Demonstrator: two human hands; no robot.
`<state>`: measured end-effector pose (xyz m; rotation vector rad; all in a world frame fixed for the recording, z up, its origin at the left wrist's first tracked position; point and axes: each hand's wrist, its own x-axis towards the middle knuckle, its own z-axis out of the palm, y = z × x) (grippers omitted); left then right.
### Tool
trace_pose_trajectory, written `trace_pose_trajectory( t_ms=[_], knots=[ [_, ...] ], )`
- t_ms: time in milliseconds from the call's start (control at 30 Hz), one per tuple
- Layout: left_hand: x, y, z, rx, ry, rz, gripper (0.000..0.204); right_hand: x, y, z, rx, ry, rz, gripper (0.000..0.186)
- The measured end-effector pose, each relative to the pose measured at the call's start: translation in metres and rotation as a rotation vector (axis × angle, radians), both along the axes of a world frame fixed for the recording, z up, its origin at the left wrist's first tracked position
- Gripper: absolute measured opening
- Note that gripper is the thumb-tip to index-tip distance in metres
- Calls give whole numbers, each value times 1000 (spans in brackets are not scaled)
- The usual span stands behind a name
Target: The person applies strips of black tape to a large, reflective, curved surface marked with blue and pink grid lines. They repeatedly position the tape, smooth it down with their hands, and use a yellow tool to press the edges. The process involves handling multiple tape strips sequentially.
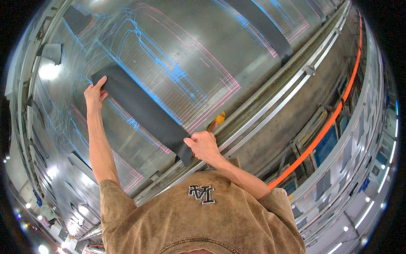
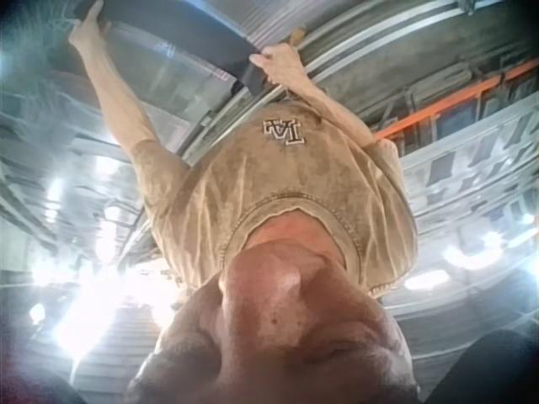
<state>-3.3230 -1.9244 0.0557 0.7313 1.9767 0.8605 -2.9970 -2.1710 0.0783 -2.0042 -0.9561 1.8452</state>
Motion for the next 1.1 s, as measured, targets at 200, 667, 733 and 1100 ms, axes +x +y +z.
trace_pose_trajectory(
  t_ms=[200,667,733,1100],
  knots=[
    [-5,-5,-6,26,2,-1,68,-1,-2,-4,55,-10,32,36],
    [3,-4,6,31,35,39,26,-3,2,3,7,8,10,41],
    [5,-4,7,18,41,30,27,-3,2,5,-5,7,6,41],
    [12,-5,8,29,140,28,30,-3,2,5,10,8,8,44]
  ],
)
